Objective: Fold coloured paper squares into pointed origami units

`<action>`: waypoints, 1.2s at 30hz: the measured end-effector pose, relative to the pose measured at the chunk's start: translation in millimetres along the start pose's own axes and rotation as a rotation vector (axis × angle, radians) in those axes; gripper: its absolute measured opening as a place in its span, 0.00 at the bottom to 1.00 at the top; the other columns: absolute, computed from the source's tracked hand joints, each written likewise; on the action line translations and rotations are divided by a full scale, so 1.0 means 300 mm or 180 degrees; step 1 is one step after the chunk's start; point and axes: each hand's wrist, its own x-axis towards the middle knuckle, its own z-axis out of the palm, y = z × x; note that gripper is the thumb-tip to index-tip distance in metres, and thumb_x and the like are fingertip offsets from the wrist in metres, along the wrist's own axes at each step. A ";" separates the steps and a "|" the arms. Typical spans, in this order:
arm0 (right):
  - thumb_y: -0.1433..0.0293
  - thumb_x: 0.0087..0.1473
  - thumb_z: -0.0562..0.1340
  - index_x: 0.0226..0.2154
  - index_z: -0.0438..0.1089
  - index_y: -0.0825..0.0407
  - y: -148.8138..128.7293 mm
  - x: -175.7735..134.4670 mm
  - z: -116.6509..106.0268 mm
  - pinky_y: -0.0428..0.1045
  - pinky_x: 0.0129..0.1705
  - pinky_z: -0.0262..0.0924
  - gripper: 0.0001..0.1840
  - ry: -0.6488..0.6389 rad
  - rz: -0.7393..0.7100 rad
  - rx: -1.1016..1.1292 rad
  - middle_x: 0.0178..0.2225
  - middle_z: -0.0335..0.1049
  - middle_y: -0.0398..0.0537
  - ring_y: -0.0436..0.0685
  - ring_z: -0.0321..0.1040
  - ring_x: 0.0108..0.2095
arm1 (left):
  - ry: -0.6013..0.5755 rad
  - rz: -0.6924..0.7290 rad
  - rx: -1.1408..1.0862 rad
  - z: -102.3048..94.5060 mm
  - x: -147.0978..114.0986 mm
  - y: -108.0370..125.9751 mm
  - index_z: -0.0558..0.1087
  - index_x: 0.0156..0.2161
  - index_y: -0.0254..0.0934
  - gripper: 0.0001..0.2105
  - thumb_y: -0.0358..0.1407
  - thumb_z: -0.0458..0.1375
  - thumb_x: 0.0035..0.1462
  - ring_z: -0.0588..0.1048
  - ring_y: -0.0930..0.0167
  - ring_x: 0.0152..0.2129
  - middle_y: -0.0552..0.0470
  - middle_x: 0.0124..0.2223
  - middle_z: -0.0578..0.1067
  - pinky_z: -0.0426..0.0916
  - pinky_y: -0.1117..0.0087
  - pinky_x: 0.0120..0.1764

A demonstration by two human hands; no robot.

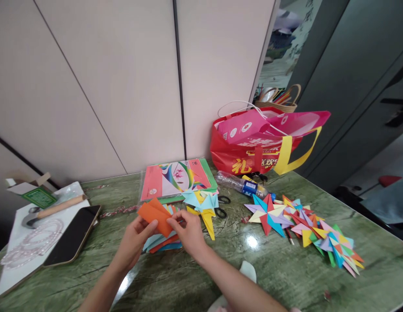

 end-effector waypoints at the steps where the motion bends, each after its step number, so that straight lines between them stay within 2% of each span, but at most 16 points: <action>1: 0.65 0.48 0.60 0.23 0.67 0.53 0.002 -0.001 0.002 0.45 0.25 0.60 0.09 0.0003 0.0005 0.0002 0.21 0.67 0.44 0.51 0.64 0.23 | 0.0027 -0.0006 -0.0035 -0.001 0.000 0.000 0.71 0.41 0.33 0.19 0.37 0.63 0.41 0.74 0.62 0.38 0.44 0.42 0.76 0.69 0.64 0.38; 5: 0.65 0.46 0.61 0.25 0.66 0.53 0.007 -0.002 0.005 0.45 0.25 0.60 0.08 0.0011 0.0081 0.0118 0.21 0.67 0.43 0.51 0.64 0.23 | 0.0127 0.0057 -0.0060 -0.011 0.003 0.003 0.71 0.40 0.32 0.19 0.36 0.64 0.41 0.74 0.64 0.35 0.45 0.39 0.76 0.68 0.66 0.37; 8: 0.65 0.45 0.62 0.31 0.66 0.53 0.015 -0.002 0.008 0.46 0.25 0.61 0.09 -0.0026 0.0163 0.0262 0.24 0.69 0.44 0.52 0.66 0.25 | 0.0313 0.0147 -0.0074 -0.022 0.008 0.011 0.69 0.42 0.34 0.21 0.36 0.65 0.39 0.73 0.67 0.32 0.48 0.36 0.76 0.68 0.69 0.35; 11: 0.66 0.46 0.62 0.34 0.68 0.53 0.018 -0.003 0.008 0.46 0.26 0.62 0.10 -0.0131 0.0056 0.0166 0.27 0.71 0.46 0.53 0.67 0.26 | 0.0431 0.0240 -0.0093 -0.033 0.013 0.018 0.67 0.44 0.35 0.24 0.35 0.65 0.39 0.73 0.70 0.29 0.51 0.33 0.76 0.67 0.72 0.33; 15: 0.68 0.49 0.59 0.33 0.72 0.52 0.005 -0.002 -0.001 0.46 0.29 0.61 0.08 -0.0236 -0.0300 -0.0207 0.30 0.72 0.47 0.53 0.67 0.29 | 0.0402 0.0272 0.0035 -0.044 0.015 0.029 0.69 0.41 0.36 0.21 0.33 0.65 0.39 0.72 0.71 0.28 0.52 0.33 0.75 0.66 0.74 0.30; 20: 0.69 0.52 0.57 0.33 0.73 0.50 -0.010 0.003 -0.013 0.46 0.29 0.59 0.10 -0.0302 -0.0611 -0.0410 0.29 0.71 0.47 0.53 0.66 0.29 | 0.0256 0.0115 0.0309 -0.047 0.006 0.048 0.71 0.37 0.36 0.18 0.34 0.65 0.37 0.72 0.70 0.26 0.52 0.31 0.75 0.66 0.74 0.28; 25: 0.70 0.52 0.57 0.33 0.73 0.49 -0.006 0.004 -0.014 0.46 0.29 0.58 0.09 -0.0309 -0.0633 -0.0501 0.29 0.71 0.46 0.53 0.65 0.29 | 0.0229 0.0039 0.0235 -0.045 0.003 0.048 0.70 0.33 0.36 0.15 0.35 0.66 0.36 0.72 0.72 0.20 0.55 0.23 0.75 0.64 0.75 0.25; 36: 0.70 0.53 0.55 0.34 0.73 0.49 -0.006 0.008 -0.016 0.48 0.35 0.59 0.11 -0.0299 -0.0707 -0.0458 0.29 0.70 0.47 0.54 0.65 0.32 | 0.0450 0.0086 0.0433 -0.038 0.001 0.043 0.69 0.29 0.36 0.13 0.37 0.66 0.36 0.72 0.72 0.16 0.56 0.19 0.76 0.63 0.76 0.21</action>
